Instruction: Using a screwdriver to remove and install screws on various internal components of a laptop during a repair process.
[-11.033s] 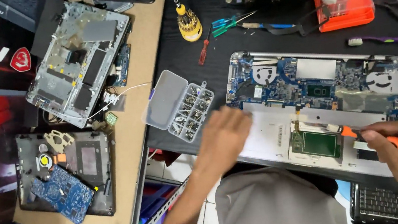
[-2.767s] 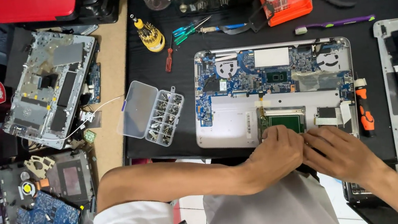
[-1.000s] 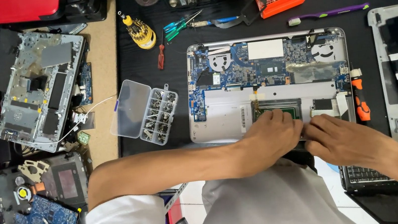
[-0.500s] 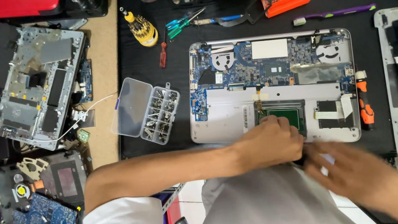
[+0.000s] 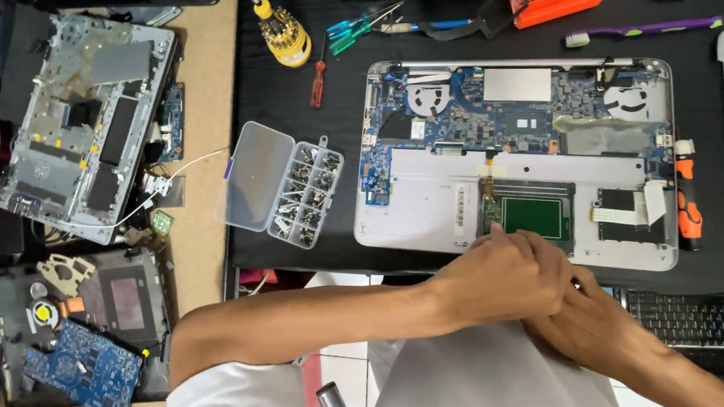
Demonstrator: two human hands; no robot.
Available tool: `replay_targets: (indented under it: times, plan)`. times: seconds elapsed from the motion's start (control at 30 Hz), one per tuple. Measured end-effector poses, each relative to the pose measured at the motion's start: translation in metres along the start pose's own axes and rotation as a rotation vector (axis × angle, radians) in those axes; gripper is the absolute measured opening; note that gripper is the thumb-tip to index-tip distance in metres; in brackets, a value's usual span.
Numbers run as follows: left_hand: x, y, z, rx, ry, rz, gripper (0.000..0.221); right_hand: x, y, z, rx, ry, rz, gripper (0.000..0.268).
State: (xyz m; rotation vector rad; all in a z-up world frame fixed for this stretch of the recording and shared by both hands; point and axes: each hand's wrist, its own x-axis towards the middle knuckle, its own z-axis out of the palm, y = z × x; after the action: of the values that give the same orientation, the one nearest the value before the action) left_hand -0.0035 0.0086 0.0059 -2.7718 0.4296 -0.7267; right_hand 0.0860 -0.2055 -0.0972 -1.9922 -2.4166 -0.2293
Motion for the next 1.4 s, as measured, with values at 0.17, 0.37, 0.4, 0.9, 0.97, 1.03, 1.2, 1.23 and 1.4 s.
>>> replay_targets:
  times: [0.17,0.37,0.4,0.9,0.97,1.03,1.2,1.23,1.4]
  plan:
    - [0.01,-0.009,-0.01,-0.009,0.082,0.008,0.019,0.003,-0.003,0.036,0.047,-0.13,0.113,0.049]
    - [0.04,-0.07,-0.052,-0.114,0.234,0.047,0.021,0.051,0.01,-0.025,-0.028,0.099,0.11,0.027]
    - [0.048,-0.085,-0.066,-0.113,0.221,0.049,0.022,0.062,0.012,-0.036,-0.049,0.161,0.108,0.024]
    - [0.118,-0.227,-0.043,-0.418,0.448,-0.266,0.012,0.07,0.018,-0.05,0.16,0.276,0.213,0.046]
    - [0.113,-0.239,-0.034,-0.358,0.446,-0.316,0.013,0.069,0.017,-0.051,0.167,0.275,0.214,0.048]
    - [0.109,-0.247,-0.029,-0.295,0.445,-0.368,0.017,0.07,0.019,-0.054,0.175,0.276,0.211,0.049]
    - [0.1,-0.254,-0.034,-0.317,0.512,-0.424,0.009,0.071,0.021,-0.056,0.179,0.255,0.205,0.05]
    - [0.098,-0.256,-0.035,-0.318,0.512,-0.422,0.009,0.07,0.021,-0.055,0.179,0.256,0.208,0.05]
    - [0.079,-0.266,-0.025,-0.293,0.467,-0.574,0.037,0.072,0.021,-0.054,0.212,0.244,0.208,0.048]
